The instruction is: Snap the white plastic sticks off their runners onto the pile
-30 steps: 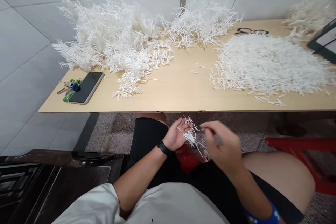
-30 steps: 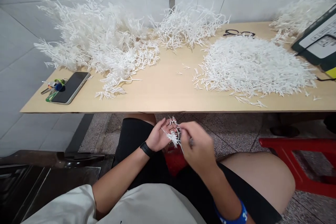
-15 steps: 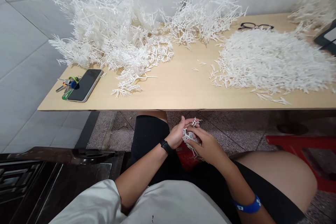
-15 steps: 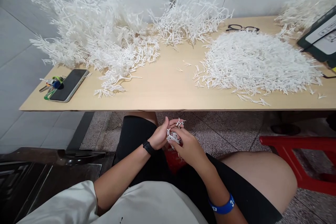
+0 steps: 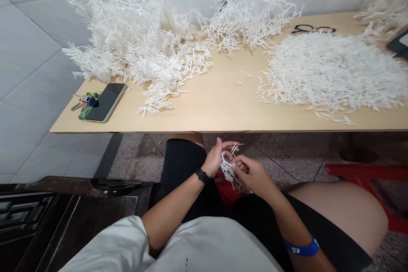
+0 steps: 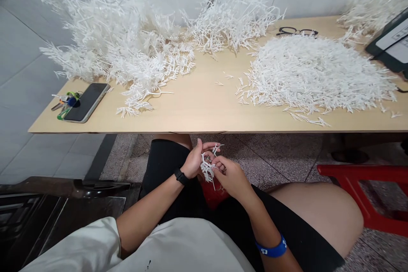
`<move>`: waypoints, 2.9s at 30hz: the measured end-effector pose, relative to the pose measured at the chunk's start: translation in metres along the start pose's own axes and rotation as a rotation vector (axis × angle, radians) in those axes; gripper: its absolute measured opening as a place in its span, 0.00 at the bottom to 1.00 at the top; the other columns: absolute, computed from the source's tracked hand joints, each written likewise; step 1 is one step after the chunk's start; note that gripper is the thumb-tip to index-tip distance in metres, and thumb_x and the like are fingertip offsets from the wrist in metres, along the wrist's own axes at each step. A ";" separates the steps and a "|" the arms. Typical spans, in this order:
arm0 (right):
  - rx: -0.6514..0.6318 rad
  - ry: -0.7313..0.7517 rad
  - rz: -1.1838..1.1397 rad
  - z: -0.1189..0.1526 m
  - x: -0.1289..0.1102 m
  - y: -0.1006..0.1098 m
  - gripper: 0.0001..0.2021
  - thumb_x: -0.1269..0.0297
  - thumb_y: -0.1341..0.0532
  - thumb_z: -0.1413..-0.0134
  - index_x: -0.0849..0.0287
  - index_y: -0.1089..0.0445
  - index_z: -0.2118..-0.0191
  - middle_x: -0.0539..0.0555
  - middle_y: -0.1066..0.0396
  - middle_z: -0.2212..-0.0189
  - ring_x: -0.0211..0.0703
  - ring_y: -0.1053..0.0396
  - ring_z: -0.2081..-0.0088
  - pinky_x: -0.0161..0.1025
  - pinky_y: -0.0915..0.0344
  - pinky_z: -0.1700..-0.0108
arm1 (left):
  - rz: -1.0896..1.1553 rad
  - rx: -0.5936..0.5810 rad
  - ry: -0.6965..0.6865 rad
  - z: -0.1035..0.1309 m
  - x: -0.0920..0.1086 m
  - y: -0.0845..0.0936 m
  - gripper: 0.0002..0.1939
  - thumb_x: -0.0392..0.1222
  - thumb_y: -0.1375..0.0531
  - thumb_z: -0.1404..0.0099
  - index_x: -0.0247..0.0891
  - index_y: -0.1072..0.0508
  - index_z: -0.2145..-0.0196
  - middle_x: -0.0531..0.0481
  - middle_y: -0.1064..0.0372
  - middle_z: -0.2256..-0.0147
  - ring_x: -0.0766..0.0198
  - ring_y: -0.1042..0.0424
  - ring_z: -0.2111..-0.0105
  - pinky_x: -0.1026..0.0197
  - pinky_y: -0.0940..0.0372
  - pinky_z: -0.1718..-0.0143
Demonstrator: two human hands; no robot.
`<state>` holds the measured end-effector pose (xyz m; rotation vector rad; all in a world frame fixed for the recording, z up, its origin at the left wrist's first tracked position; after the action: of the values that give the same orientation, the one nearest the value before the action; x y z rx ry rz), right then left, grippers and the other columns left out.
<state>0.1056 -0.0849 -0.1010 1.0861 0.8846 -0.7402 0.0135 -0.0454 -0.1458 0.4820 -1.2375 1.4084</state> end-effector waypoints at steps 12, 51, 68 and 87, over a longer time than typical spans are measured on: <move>0.197 -0.129 -0.397 -0.001 0.032 0.023 0.15 0.51 0.40 0.48 0.60 0.32 0.65 0.50 0.35 0.78 0.38 0.37 0.75 0.35 0.37 0.72 | 0.015 -0.030 0.034 0.002 -0.009 0.000 0.24 0.55 0.41 0.39 0.38 0.28 0.51 0.40 0.31 0.50 0.66 0.30 0.65 0.67 0.38 0.68; 0.404 0.140 0.060 0.022 -0.009 0.027 0.09 0.60 0.41 0.43 0.56 0.28 0.60 0.54 0.31 0.67 0.41 0.34 0.68 0.38 0.35 0.67 | -0.253 0.167 -0.090 -0.001 0.002 0.015 0.19 0.53 0.34 0.48 0.34 0.32 0.70 0.57 0.41 0.78 0.74 0.44 0.79 0.69 0.48 0.77; 0.355 0.060 -0.162 0.001 0.023 -0.001 0.12 0.59 0.36 0.52 0.56 0.25 0.61 0.52 0.36 0.70 0.39 0.38 0.72 0.36 0.38 0.71 | 0.096 0.006 0.088 0.003 -0.019 -0.004 0.22 0.57 0.35 0.48 0.37 0.37 0.68 0.56 0.38 0.75 0.70 0.36 0.76 0.68 0.44 0.76; 0.113 -0.066 -0.288 -0.001 0.044 -0.007 0.18 0.52 0.46 0.42 0.59 0.36 0.75 0.47 0.40 0.81 0.38 0.42 0.77 0.36 0.43 0.71 | 0.014 -0.213 0.258 0.012 -0.034 -0.025 0.24 0.59 0.38 0.46 0.34 0.37 0.74 0.56 0.41 0.78 0.77 0.47 0.82 0.68 0.57 0.80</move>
<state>0.1199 -0.0899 -0.1430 1.0384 0.9630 -1.0698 0.0414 -0.0763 -0.1604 0.1398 -1.1640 1.2872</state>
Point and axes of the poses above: each hand's wrist, its own z-axis away from the middle knuckle, its own y-axis out of the back of the hand, x = y × z, the point moved 9 cm from there along -z, towards the middle knuckle
